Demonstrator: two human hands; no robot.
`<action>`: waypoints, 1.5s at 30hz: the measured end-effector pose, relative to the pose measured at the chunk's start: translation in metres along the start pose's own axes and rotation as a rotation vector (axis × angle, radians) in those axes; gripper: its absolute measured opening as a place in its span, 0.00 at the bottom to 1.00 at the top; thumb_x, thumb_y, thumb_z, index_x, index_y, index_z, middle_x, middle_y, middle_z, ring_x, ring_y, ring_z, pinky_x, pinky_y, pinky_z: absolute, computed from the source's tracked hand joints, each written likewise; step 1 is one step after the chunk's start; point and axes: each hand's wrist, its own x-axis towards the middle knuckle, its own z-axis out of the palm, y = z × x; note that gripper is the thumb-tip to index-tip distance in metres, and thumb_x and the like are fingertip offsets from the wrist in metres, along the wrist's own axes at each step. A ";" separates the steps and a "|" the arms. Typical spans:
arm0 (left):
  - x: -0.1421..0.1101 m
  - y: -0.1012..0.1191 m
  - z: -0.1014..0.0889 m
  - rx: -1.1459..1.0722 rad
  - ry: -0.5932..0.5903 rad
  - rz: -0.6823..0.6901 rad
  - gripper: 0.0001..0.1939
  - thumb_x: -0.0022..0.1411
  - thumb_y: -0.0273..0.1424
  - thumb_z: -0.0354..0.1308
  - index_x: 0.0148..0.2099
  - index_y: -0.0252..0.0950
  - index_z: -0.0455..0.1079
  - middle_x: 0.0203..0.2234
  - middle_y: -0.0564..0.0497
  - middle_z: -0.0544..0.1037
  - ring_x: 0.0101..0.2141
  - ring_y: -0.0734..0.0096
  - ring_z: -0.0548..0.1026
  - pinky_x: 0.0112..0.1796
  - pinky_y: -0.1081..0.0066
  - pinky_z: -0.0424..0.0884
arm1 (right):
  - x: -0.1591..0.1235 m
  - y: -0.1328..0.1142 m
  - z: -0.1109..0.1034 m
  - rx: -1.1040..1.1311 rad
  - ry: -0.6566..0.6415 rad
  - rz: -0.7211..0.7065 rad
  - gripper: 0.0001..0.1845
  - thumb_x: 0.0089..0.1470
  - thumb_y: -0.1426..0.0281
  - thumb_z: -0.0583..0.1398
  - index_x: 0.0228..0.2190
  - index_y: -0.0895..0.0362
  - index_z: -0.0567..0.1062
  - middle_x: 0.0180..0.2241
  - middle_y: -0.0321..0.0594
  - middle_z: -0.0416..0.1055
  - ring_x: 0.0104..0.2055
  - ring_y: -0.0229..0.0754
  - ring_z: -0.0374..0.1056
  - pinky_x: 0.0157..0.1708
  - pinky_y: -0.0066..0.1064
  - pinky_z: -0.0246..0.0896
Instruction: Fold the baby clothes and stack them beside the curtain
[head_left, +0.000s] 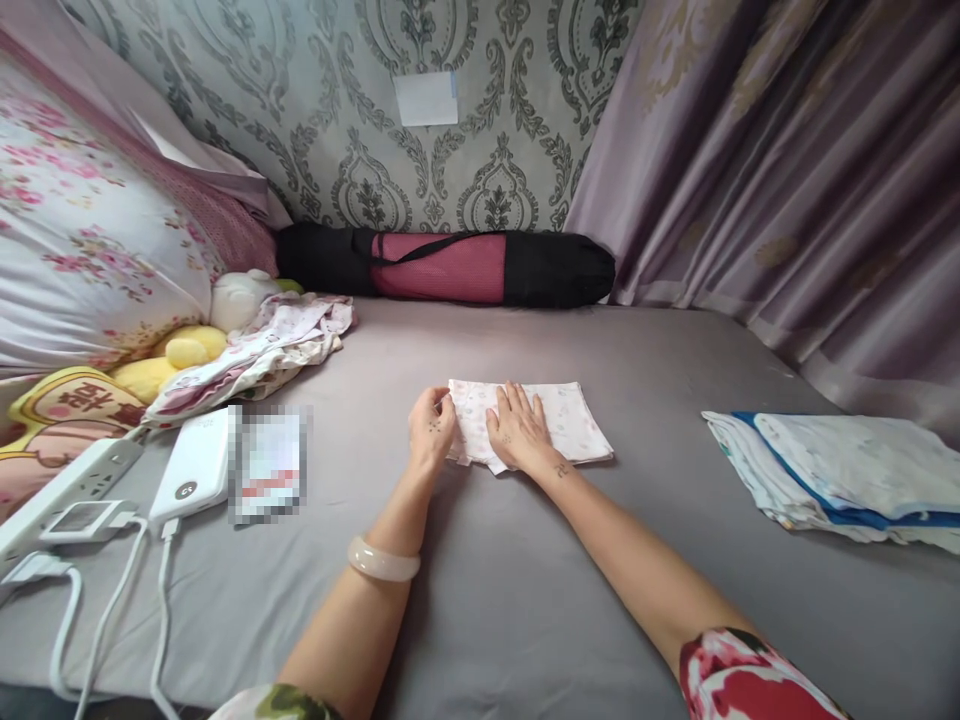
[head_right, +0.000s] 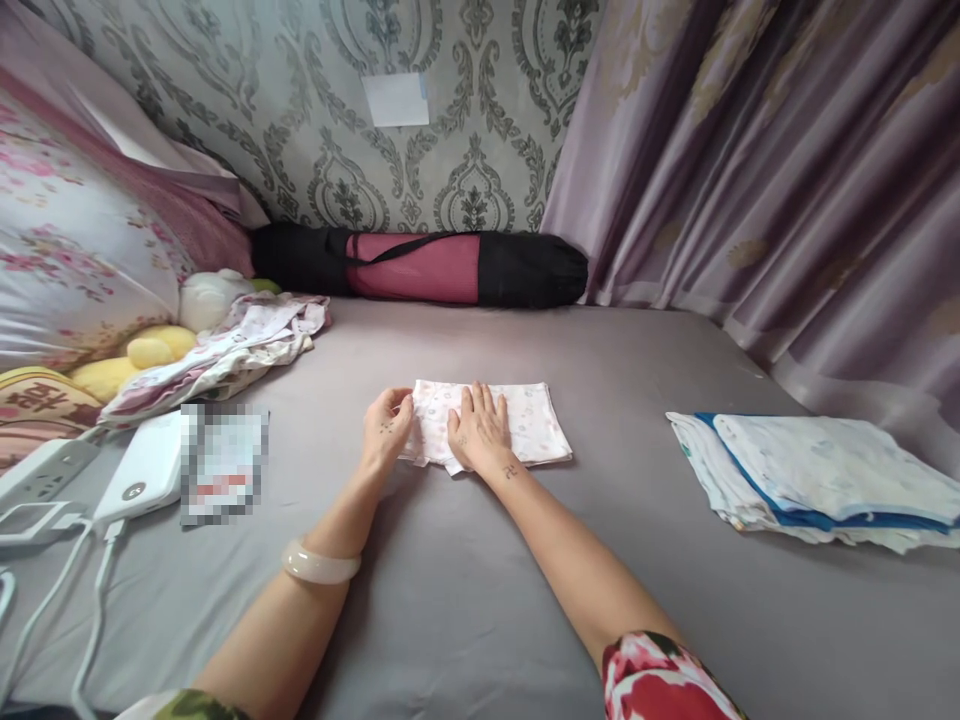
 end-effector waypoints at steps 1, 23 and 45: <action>0.000 0.001 0.000 -0.010 0.001 -0.007 0.13 0.62 0.31 0.49 0.43 0.34 0.73 0.40 0.45 0.80 0.41 0.66 0.77 0.46 0.65 0.71 | 0.001 -0.002 -0.001 0.000 -0.008 0.004 0.32 0.65 0.62 0.41 0.64 0.66 0.54 0.68 0.51 0.45 0.69 0.50 0.38 0.65 0.48 0.28; 0.010 -0.010 -0.004 -0.153 0.159 -0.054 0.12 0.59 0.28 0.48 0.39 0.34 0.71 0.36 0.45 0.79 0.38 0.66 0.76 0.43 0.66 0.70 | 0.015 -0.056 0.003 0.086 -0.009 -0.102 0.32 0.64 0.65 0.41 0.65 0.67 0.52 0.68 0.52 0.44 0.70 0.50 0.38 0.65 0.48 0.28; 0.012 -0.020 -0.006 -0.074 0.203 0.018 0.11 0.58 0.29 0.46 0.38 0.37 0.69 0.36 0.46 0.79 0.39 0.64 0.76 0.43 0.64 0.71 | 0.001 -0.036 -0.009 0.199 0.093 -0.132 0.31 0.65 0.65 0.42 0.63 0.68 0.56 0.67 0.51 0.47 0.69 0.48 0.39 0.66 0.46 0.30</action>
